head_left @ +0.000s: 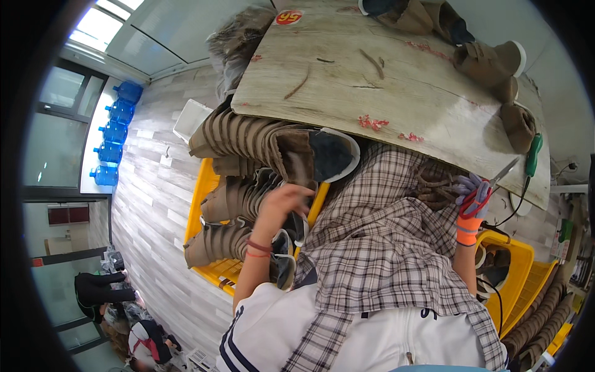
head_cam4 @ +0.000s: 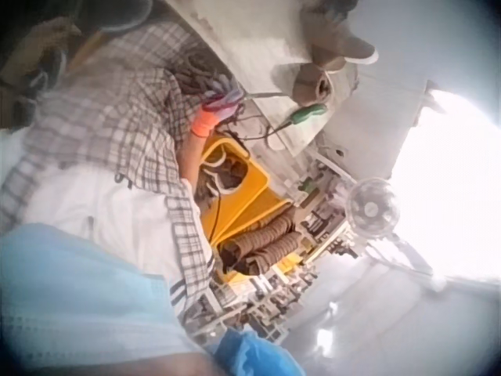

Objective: The person uses a green electric trimmer to cut the fur lining on the inside of several beige boots. They then use red scissors to trim the remaining fur and clean the interior. The trimmed boots are placed into a yellow basket.

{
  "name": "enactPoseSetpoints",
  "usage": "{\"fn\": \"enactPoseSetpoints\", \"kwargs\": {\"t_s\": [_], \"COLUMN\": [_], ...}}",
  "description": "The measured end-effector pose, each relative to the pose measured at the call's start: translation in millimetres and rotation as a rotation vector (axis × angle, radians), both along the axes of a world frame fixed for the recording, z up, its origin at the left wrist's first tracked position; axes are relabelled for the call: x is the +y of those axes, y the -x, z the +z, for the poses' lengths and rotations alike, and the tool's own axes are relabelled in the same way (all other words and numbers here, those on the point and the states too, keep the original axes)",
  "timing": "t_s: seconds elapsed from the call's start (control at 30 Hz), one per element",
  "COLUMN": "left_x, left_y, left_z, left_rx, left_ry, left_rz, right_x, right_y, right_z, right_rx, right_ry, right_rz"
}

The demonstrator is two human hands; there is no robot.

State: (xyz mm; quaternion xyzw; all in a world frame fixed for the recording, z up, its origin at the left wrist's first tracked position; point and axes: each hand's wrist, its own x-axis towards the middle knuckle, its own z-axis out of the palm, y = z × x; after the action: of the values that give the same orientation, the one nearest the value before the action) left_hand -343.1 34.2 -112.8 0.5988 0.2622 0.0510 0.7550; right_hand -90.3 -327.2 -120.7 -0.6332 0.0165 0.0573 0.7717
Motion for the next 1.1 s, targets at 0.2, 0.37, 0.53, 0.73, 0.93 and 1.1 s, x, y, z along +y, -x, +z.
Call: {"fn": "enactPoseSetpoints", "kwargs": {"t_s": [0.2, 0.37, 0.53, 0.73, 0.93, 1.1], "left_x": [-16, -1, 24, 27, -25, -103], "left_y": [-80, -106, -118, -125, -91, -92], "left_z": [-34, -95, -116, -117, -121, -40], "left_rx": [0.161, -0.010, -0.028, -0.016, -0.193, -0.217], "left_ry": [-0.274, -0.020, -0.061, -0.084, -0.367, -0.397], "left_rz": [0.022, 0.760, 0.960, 1.085, 0.454, -0.608], "right_x": [-15, -29, 23, 131, 160, 74], "right_y": [5, 4, 19, 22, 22, -15], "right_z": [-32, -49, 1, 38, 52, 40], "right_rx": [0.040, 0.131, 0.235, 0.403, 0.349, 0.192], "right_ry": [0.032, 0.068, 0.320, 0.557, 0.579, 0.185], "right_rz": [0.072, 0.248, 0.814, 1.277, 1.210, 0.825]}}
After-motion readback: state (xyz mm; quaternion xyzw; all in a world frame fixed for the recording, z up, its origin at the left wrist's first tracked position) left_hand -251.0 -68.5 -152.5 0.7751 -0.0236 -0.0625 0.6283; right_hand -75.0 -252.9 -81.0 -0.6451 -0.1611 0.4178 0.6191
